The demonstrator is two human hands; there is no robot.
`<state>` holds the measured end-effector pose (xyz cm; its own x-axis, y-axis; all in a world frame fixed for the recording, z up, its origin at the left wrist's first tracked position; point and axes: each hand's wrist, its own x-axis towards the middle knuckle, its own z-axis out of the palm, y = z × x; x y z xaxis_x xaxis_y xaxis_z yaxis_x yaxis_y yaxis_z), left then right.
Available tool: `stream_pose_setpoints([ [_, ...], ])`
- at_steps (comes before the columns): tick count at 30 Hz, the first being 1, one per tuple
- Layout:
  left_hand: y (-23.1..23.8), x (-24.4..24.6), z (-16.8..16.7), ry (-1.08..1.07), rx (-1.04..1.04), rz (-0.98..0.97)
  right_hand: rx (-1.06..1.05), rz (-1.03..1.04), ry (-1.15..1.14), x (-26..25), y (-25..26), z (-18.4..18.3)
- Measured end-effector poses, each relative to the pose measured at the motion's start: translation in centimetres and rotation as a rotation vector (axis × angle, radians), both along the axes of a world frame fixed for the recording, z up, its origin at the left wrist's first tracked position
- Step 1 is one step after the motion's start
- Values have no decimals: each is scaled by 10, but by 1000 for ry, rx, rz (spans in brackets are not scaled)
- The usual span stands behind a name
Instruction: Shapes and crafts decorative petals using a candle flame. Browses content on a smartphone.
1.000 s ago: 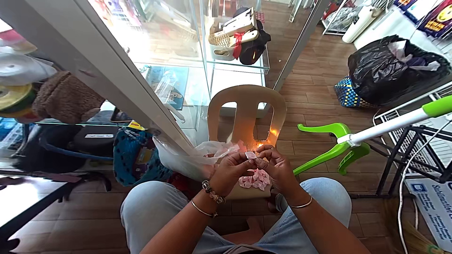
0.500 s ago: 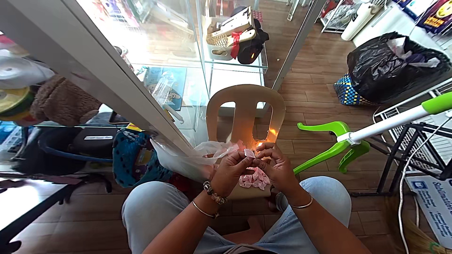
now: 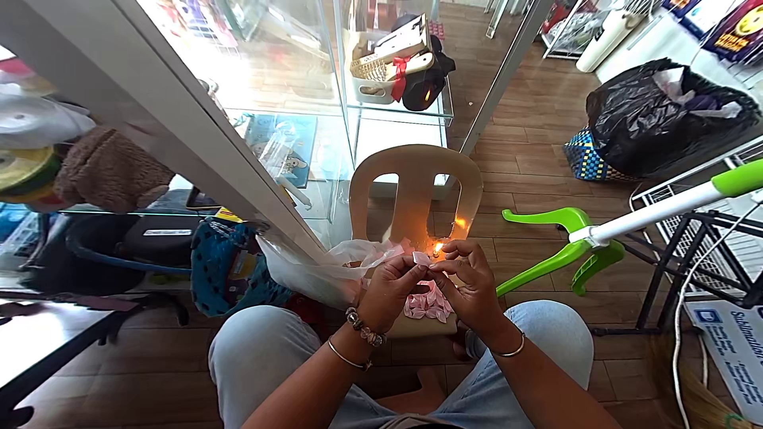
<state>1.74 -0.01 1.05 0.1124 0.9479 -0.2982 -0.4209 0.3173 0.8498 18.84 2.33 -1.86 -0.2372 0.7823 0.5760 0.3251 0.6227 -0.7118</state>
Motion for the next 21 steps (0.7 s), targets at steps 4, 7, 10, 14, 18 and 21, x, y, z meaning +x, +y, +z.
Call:
stream_pose_setpoints([
  [4, 1, 0, 1, -74, -68, 34, 40, -23, -59, -2, -2, -4],
  [7, 3, -3, 3, -118, -122, 64, 60, -16, -129, -3, -3, -7],
  [10, 4, -6, 3, -124, -141, 66, 98, -42, -222, -5, -3, -6],
  [14, 4, -9, 0, -71, -88, 76, 234, -130, -376, -8, -4, -4],
  [18, 5, -8, 1, 15, -71, 115, 343, -217, -527, -15, -9, -3],
  [21, 6, -8, 3, 15, -89, 138, 311, -212, -516, -16, -9, -2],
])
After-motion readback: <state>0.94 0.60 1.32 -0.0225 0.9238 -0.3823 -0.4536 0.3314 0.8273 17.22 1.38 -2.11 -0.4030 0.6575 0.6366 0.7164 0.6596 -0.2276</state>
